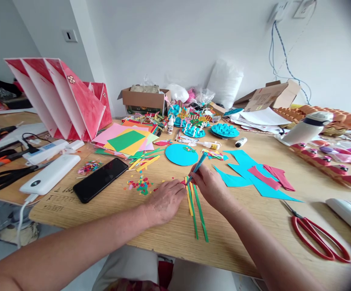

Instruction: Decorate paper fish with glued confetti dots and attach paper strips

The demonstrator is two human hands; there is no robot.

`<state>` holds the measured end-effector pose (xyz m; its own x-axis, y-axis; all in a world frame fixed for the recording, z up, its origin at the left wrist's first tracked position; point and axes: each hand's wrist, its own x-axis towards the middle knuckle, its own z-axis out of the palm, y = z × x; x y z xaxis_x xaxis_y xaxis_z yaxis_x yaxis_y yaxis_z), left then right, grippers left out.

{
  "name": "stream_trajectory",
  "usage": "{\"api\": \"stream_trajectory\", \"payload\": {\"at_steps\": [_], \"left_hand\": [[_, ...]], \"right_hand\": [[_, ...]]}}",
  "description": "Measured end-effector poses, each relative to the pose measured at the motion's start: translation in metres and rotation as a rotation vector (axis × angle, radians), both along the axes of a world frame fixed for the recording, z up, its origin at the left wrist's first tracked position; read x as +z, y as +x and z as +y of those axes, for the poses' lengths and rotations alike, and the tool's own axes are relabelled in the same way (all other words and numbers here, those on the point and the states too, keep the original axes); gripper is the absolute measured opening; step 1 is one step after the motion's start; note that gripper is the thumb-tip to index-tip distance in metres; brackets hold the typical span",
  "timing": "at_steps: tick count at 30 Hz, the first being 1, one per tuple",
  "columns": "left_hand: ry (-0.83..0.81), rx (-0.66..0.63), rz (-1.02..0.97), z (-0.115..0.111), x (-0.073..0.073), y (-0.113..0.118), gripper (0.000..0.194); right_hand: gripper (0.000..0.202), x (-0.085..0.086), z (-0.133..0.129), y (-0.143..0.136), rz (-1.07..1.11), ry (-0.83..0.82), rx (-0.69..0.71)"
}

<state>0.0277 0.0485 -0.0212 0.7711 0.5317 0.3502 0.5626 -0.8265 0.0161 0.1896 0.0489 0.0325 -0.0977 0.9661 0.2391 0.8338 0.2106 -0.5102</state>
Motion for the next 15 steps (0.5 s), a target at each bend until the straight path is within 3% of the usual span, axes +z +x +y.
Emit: {"api": "stream_trajectory", "payload": {"at_steps": [15], "left_hand": [[-0.050, 0.000, -0.001, 0.0011, 0.0000, 0.0007, 0.023]], "right_hand": [[0.007, 0.0021, -0.0053, -0.0013, 0.020, -0.011, 0.036]]}}
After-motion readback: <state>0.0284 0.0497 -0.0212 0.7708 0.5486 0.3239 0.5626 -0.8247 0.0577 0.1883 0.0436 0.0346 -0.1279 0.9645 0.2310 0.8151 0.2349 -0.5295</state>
